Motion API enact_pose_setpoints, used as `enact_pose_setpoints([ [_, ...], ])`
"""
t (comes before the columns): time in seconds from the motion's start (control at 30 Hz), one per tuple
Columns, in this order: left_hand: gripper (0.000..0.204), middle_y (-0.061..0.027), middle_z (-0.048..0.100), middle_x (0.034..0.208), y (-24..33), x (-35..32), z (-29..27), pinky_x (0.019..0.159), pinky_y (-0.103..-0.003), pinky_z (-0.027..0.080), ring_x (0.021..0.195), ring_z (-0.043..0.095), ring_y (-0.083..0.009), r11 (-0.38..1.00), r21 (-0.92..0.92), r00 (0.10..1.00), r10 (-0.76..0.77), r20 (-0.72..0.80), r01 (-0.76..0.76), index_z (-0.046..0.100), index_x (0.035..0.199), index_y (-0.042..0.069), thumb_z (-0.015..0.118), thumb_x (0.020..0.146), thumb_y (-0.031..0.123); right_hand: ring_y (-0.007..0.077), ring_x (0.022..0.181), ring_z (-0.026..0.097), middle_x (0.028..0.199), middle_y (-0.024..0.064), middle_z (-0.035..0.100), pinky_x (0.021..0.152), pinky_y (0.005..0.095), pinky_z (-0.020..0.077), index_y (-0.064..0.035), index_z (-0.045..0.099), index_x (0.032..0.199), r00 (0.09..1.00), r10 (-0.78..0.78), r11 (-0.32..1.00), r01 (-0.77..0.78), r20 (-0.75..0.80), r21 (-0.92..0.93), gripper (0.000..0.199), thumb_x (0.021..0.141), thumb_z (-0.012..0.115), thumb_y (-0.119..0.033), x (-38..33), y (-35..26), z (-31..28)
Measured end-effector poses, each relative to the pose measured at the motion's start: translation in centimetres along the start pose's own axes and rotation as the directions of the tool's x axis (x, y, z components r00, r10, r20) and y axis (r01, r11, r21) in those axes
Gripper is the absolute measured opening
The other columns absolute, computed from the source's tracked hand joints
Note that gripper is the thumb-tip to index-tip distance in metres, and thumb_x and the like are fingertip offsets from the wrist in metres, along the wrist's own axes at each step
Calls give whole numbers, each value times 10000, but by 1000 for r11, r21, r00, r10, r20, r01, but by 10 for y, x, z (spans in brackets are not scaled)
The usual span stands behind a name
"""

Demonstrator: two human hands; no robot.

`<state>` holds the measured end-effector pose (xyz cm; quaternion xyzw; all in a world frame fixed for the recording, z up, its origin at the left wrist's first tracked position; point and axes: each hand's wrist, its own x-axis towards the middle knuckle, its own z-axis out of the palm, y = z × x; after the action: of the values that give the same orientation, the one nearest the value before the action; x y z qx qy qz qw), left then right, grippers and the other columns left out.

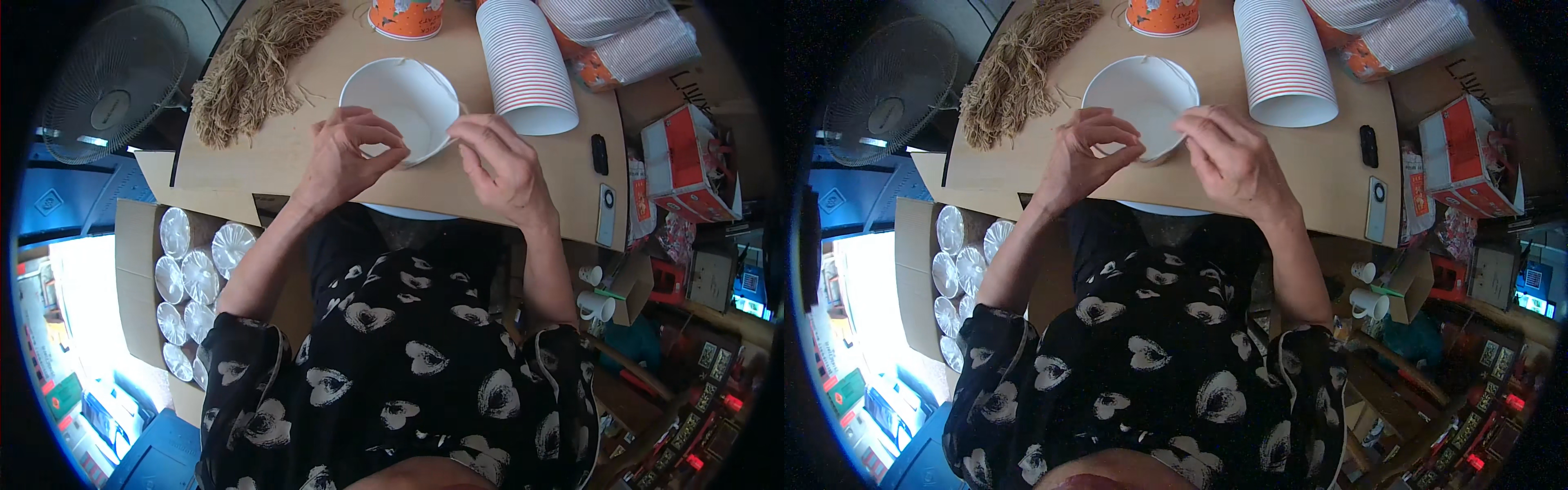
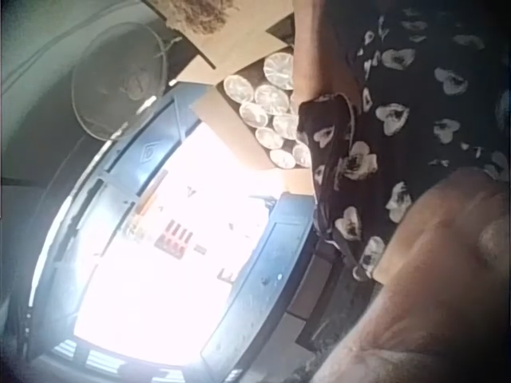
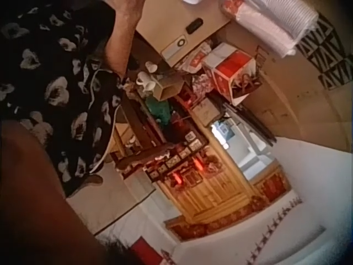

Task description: Tying a thin twine or string around a paper bowl as part of a packaging process.

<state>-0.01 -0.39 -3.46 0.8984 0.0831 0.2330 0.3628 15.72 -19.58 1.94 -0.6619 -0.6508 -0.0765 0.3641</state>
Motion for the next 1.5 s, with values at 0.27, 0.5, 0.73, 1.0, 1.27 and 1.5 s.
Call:
enact_pose_setpoints([
  [0.27, 138, -136, 685, 1190, 8, -3, -3, 852, -326, 573, 993, 678, -210, 909, -414, 997, -69, -28, 52, 657, 1063, -16, 656, 944, 56, 282, 1177, 633, 1241, 102, 662, 1042, 426, 497, 0, 677, 1099, 969, -230, 972, 223, 88, 77, 308, 801, 628, 60, 18, -19, 29],
  [0.5, 222, -111, 716, 1000, -3, 7, -18, 805, -285, 599, 896, 705, -152, 524, -753, 914, -158, 374, 399, 630, 1118, -20, 547, 1058, 176, 268, 1125, 650, 1236, 118, 664, 1099, 457, 439, -32, 641, 1183, 968, -216, 956, 182, 131, 229, 337, 856, 579, 23, 43, -13, 40],
  [0.73, 222, -92, 740, 946, -5, 11, -18, 683, -209, 541, 806, 698, -121, 330, -783, 843, -86, 531, 527, 680, 1091, 17, 628, 1020, 221, 216, 943, 699, 1096, 157, 702, 840, 336, 556, 14, 584, 1271, 975, 219, 893, -220, 49, 393, 344, 939, 504, 58, 41, 15, 43],
  [1.0, 222, -53, 745, 906, -10, 8, -16, 620, -183, 500, 727, 656, -72, 286, -799, 845, -91, 526, 529, 716, 1058, 26, 659, 1001, 233, 146, 855, 668, 956, 86, 709, 672, 282, 524, 7, 682, 1133, 913, 295, 858, -383, 282, 342, 278, 873, 751, -63, 27, -7, 15],
  [1.27, 234, -51, 746, 876, -5, 14, -18, 614, -199, 511, 708, 655, -68, 398, -745, 831, -88, 549, 534, 724, 1021, 22, 663, 1001, 247, 169, 713, 661, 833, 87, 699, 633, 304, 517, 0, 711, 973, 938, 293, 882, -340, 185, 327, 140, 850, 763, -42, 25, -13, 23],
  [1.5, 231, 2, 669, 798, -1, 9, -16, 629, -191, 445, 689, 562, -45, 445, -752, 855, -66, 515, 487, 694, 1074, 42, 581, 1051, 242, 126, 754, 641, 836, 70, 688, 674, 272, 512, 27, 693, 937, 926, 319, 895, -364, 200, 256, 75, 869, 725, 32, 19, -20, 16],
])
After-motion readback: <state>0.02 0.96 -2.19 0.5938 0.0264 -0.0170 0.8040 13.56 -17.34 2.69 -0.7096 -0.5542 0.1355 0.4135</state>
